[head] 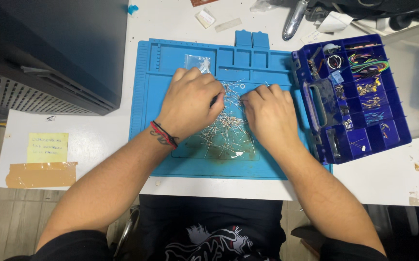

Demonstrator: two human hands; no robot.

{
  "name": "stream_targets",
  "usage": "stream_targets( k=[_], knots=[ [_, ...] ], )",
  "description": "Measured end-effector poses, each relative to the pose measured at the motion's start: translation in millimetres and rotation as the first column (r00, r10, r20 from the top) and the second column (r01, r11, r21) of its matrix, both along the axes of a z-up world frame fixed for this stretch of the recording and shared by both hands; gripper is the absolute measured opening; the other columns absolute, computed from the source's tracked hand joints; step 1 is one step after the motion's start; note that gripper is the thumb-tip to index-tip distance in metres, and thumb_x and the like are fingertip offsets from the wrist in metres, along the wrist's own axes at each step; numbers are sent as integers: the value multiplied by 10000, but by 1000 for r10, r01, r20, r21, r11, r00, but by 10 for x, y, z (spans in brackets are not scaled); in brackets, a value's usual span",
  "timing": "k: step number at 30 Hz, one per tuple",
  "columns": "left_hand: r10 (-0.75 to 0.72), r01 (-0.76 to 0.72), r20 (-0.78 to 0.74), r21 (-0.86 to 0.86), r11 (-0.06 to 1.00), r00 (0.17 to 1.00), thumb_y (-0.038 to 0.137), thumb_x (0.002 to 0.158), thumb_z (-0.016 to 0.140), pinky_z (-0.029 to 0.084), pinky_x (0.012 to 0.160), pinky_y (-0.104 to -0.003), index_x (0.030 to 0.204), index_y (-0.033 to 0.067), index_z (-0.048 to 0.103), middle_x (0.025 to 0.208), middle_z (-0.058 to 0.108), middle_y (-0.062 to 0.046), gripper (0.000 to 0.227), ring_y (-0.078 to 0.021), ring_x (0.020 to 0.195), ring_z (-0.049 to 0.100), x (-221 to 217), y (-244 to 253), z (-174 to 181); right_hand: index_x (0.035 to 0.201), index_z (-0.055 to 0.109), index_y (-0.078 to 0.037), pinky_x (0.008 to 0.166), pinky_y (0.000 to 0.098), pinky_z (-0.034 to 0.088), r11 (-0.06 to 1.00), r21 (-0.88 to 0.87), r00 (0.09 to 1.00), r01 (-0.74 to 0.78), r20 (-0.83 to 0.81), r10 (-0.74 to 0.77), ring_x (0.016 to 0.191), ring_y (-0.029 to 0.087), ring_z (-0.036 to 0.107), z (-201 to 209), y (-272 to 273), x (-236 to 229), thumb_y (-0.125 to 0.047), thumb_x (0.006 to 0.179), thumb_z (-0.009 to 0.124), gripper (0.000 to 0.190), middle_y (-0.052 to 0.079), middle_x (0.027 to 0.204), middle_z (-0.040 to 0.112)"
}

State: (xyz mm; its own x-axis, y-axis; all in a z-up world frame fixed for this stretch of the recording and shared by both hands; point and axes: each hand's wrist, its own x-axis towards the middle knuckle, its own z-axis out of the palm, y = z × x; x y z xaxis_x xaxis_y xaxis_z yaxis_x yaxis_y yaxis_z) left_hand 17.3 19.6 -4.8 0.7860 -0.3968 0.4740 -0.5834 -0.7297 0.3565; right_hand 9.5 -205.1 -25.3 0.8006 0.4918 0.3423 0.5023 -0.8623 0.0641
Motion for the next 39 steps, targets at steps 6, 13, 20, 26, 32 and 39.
stream_targets(
  k=[6,13,20,26,32,39],
  knots=[
    [-2,2,-22,3,1000,1000,180,942,654,407,832,-387,830,119,741,749,683,-37,155,-217,796,608,-8,-5,33,981,750,-219,857,336,492,986,166,999,-35,23,31,985,171,663,-36,-65,31,-226,931,762,52,-66,865,699],
    [5,-4,39,-39,999,999,151,914,704,422,827,-384,863,109,753,775,695,-44,83,-221,810,623,-22,-2,90,1102,738,-159,842,375,515,953,303,995,-21,-85,49,938,227,669,18,-36,6,-119,863,828,258,-24,897,716],
    [18,-11,62,-111,994,998,132,913,702,436,820,-377,867,113,744,781,686,-33,65,-220,808,621,-19,-17,111,1085,746,-114,843,426,534,877,478,990,-48,-96,106,913,302,664,95,-16,18,-40,898,797,208,33,894,659],
    [8,4,82,-142,990,997,119,899,706,456,812,-381,848,119,730,779,687,-27,56,-227,804,633,-37,-41,78,1045,730,-132,838,433,541,858,512,983,-41,-131,125,906,298,693,59,-50,14,-101,923,802,146,30,893,683],
    [-135,87,-113,-357,930,984,97,911,690,490,837,-399,923,126,748,912,754,-38,66,-264,887,679,-67,-129,92,1054,731,-133,828,414,555,750,660,974,-44,-139,180,896,287,713,187,17,-54,-66,947,764,131,30,888,680],
    [-256,118,-154,-593,796,954,73,915,741,541,884,-423,966,157,746,991,784,-25,99,-292,960,727,-100,-190,31,1045,734,-104,823,424,565,677,734,965,-57,-133,225,878,294,729,172,43,-39,-24,918,786,159,53,863,694]
  ],
)
